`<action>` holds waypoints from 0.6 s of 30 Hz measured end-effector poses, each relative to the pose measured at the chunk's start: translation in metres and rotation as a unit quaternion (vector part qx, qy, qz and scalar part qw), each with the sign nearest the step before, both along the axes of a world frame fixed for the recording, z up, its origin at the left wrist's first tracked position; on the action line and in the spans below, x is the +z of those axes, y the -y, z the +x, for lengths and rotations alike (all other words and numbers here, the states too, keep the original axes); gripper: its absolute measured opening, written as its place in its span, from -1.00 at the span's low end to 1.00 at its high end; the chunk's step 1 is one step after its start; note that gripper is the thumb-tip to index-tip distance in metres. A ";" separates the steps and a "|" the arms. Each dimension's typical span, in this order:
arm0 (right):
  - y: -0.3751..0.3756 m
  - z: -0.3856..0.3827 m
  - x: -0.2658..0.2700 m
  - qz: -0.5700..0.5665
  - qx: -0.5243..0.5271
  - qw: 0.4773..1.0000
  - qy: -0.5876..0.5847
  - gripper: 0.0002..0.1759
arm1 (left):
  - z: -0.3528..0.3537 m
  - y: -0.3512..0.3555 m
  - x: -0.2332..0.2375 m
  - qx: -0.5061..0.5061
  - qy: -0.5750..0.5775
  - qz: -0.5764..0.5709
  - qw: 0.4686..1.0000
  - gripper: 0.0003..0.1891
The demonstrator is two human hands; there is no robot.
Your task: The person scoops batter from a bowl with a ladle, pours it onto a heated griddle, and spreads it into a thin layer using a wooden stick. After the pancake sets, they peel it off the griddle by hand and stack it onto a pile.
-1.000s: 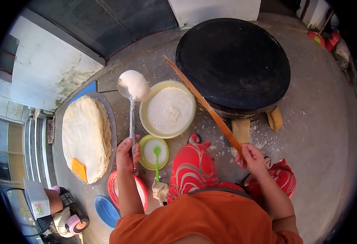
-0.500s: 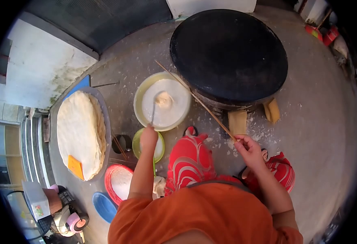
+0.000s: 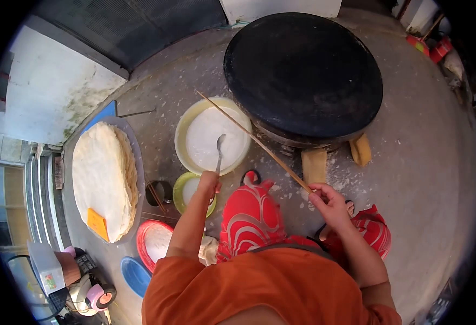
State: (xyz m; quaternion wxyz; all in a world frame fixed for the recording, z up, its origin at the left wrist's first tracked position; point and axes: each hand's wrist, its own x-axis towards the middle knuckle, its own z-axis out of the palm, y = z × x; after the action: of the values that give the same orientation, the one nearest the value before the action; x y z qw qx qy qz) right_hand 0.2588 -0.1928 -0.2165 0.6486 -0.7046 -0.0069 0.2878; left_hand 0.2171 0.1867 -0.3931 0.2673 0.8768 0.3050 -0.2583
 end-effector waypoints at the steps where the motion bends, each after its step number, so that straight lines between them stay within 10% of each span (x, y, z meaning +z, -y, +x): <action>1: -0.001 0.000 0.001 -0.009 0.000 1.000 0.001 -0.71 | 0.000 0.001 0.006 0.216 0.019 -0.245 0.945 -0.74; 2: 0.000 0.001 0.000 -0.009 0.000 1.000 0.002 -0.71 | 0.002 0.005 0.024 0.409 0.036 -0.463 0.786 -0.73; 7: 0.000 0.003 0.001 0.015 -0.040 0.998 -0.035 -0.74 | -0.021 0.006 0.060 0.493 0.094 -0.572 0.649 -0.69; 9: 0.005 0.003 0.002 0.028 -0.029 0.998 -0.043 -0.77 | -0.036 -0.004 0.082 0.527 0.044 -0.682 0.506 -0.70; 18: 0.003 -0.005 0.010 0.075 -0.025 0.995 -0.058 -0.80 | -0.090 -0.017 0.181 0.460 0.156 -0.640 0.596 -0.71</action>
State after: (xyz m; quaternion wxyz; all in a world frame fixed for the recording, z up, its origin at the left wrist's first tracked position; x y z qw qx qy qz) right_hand 0.2542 -0.1960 -0.2062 0.7056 -0.6361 0.0269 0.3111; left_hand 0.1275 0.2034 -0.2121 0.8865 0.2515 0.3780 -0.0892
